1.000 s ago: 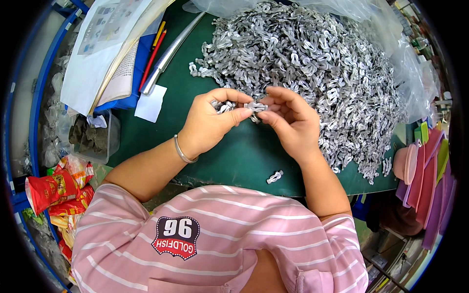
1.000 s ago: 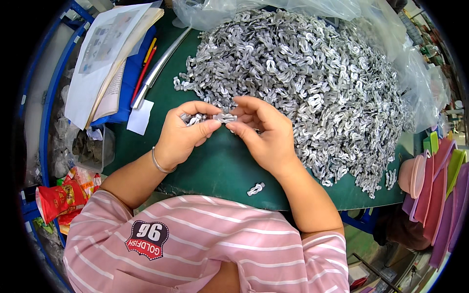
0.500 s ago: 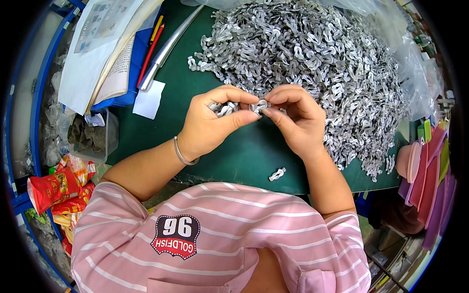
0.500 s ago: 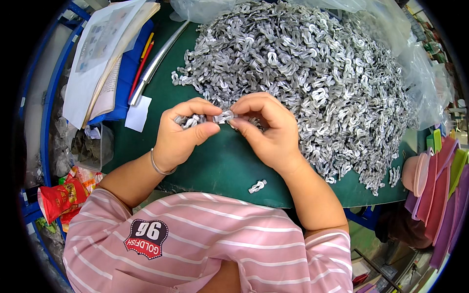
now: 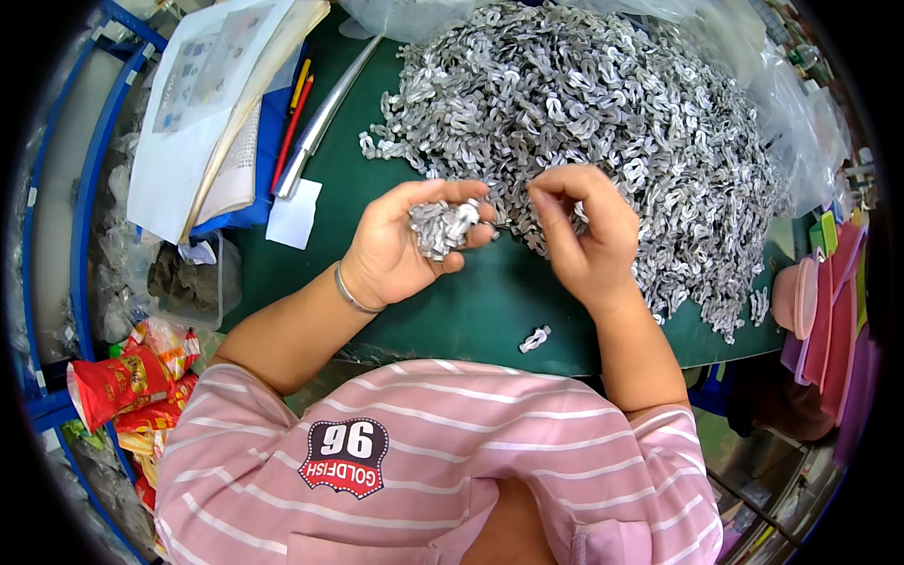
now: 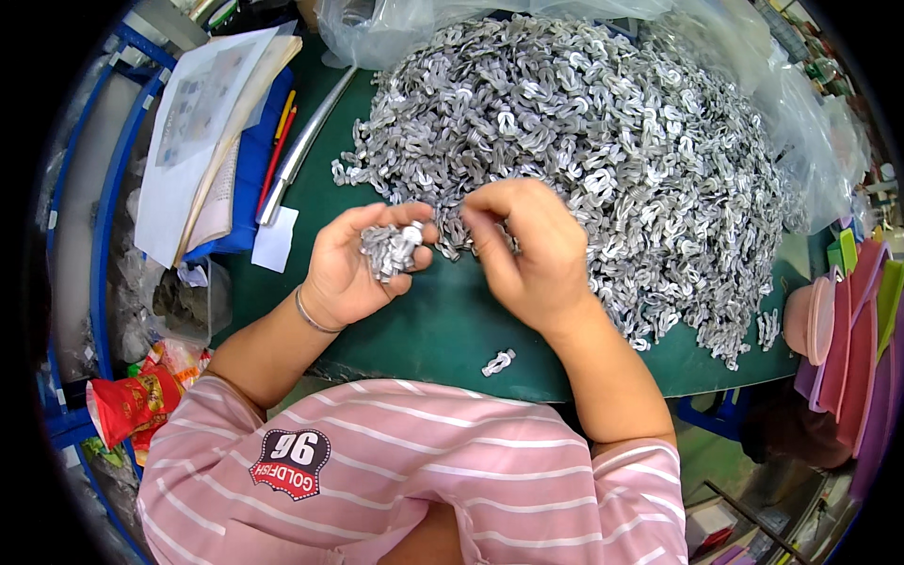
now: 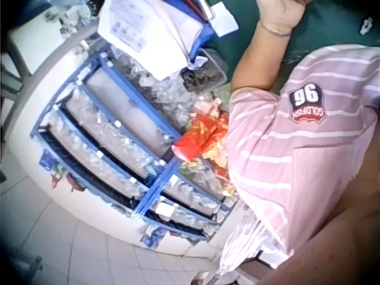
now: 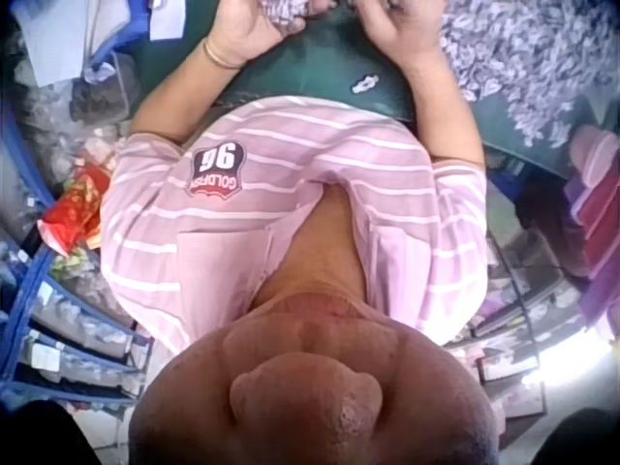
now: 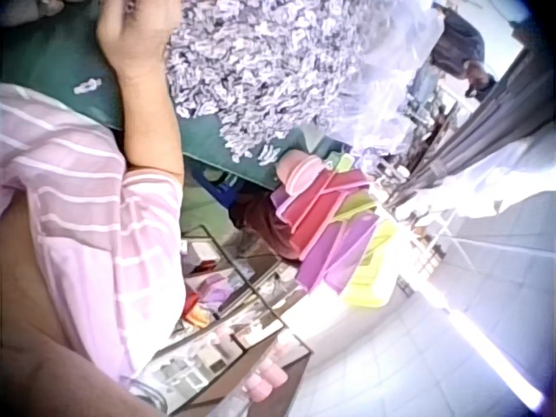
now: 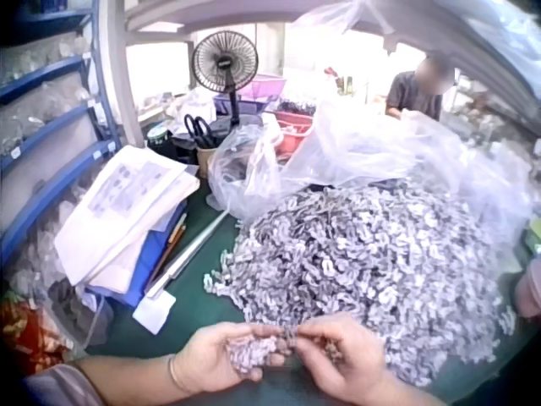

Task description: The person picks up and joins small metallic and plastic components by hand at a workstation, handling several items one at a time from a large pile.

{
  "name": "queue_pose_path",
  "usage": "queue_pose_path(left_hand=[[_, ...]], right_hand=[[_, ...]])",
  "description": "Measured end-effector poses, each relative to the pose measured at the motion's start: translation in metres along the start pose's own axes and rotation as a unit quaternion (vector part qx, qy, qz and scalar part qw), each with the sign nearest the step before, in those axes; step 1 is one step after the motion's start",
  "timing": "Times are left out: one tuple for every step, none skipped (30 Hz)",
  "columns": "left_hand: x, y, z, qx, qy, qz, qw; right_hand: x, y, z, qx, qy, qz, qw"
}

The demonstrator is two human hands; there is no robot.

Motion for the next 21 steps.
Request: queue_pose_path(left_hand=[[0.004, 0.0, 0.003, -0.02, 0.042, -0.016, 0.999], [0.007, 0.001, 0.007, -0.041, 0.083, -0.032, 0.995], [0.008, 0.0, 0.014, -0.058, 0.122, -0.051, 0.99], [0.009, -0.001, 0.023, -0.08, 0.124, -0.046, 0.988], [0.01, -0.002, 0.034, -0.093, 0.142, -0.027, 0.985], [0.008, -0.004, 0.05, -0.127, 0.142, -0.001, 0.982], [0.001, -0.005, 0.069, -0.165, 0.141, 0.02, 0.976], [-0.006, -0.007, 0.089, -0.2, 0.146, 0.032, 0.968], [-0.01, -0.013, 0.111, -0.252, 0.142, 0.036, 0.957], [-0.016, -0.018, 0.132, -0.296, 0.132, 0.08, 0.943], [-0.023, -0.024, 0.153, -0.339, 0.123, 0.122, 0.925], [-0.027, -0.039, 0.174, -0.367, 0.097, 0.162, 0.911], [-0.03, -0.05, 0.196, -0.397, 0.073, 0.203, 0.892], [-0.03, -0.056, 0.213, -0.405, 0.009, 0.256, 0.878], [-0.029, -0.06, 0.226, -0.408, -0.054, 0.31, 0.857], [-0.032, -0.073, 0.231, -0.379, -0.08, 0.284, 0.877], [-0.035, -0.081, 0.235, -0.35, -0.107, 0.26, 0.894], [-0.033, -0.088, 0.226, -0.268, -0.125, 0.304, 0.906], [-0.034, -0.089, 0.223, -0.281, -0.136, 0.308, 0.899], [-0.036, -0.088, 0.221, -0.295, -0.147, 0.312, 0.891], [-0.034, -0.086, 0.215, -0.301, -0.156, 0.319, 0.885]], right_hand=[[0.004, -0.002, 0.002, -0.021, 0.03, -0.003, 0.999], [0.004, -0.003, 0.003, 0.011, 0.064, -0.03, 0.997], [0.002, -0.002, 0.005, 0.043, 0.103, -0.052, 0.992], [-0.005, 0.001, 0.005, 0.024, 0.114, -0.099, 0.988], [-0.012, 0.006, 0.002, 0.0, 0.174, -0.129, 0.976], [-0.017, 0.009, 0.001, -0.009, 0.206, -0.151, 0.967], [-0.021, 0.009, -0.001, -0.014, 0.241, -0.171, 0.955], [-0.025, 0.013, 0.003, -0.016, 0.25, -0.175, 0.952], [-0.026, 0.015, 0.007, -0.01, 0.24, -0.166, 0.956], [-0.025, 0.016, 0.009, -0.003, 0.232, -0.162, 0.959], [-0.023, 0.015, 0.008, 0.004, 0.225, -0.159, 0.961], [-0.017, 0.011, 0.003, -0.008, 0.202, -0.149, 0.968], [-0.013, 0.01, 0.001, -0.015, 0.168, -0.121, 0.978], [-0.013, 0.009, -0.001, -0.017, 0.128, -0.098, 0.987], [-0.013, 0.008, 0.0, -0.022, 0.086, -0.076, 0.993], [-0.008, 0.008, 0.0, -0.012, 0.062, -0.056, 0.996], [-0.004, 0.004, 0.002, -0.048, 0.017, -0.041, 0.998], [0.0, 0.009, 0.005, -0.098, -0.024, -0.022, 0.995], [0.003, 0.012, 0.008, -0.147, -0.067, -0.002, 0.987], [0.002, 0.016, 0.021, -0.235, -0.169, 0.019, 0.957], [0.002, 0.016, 0.024, -0.274, -0.232, 0.036, 0.933]])
Point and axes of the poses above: each hand's wrist, its own y-axis away from the middle knuckle, its own x-axis out of the back of the hand, z = x × y, the point moved 4 cm from there along -y, towards the middle knuckle, and after that the axes turned 13 degrees about -y, right-handed, at the moved point
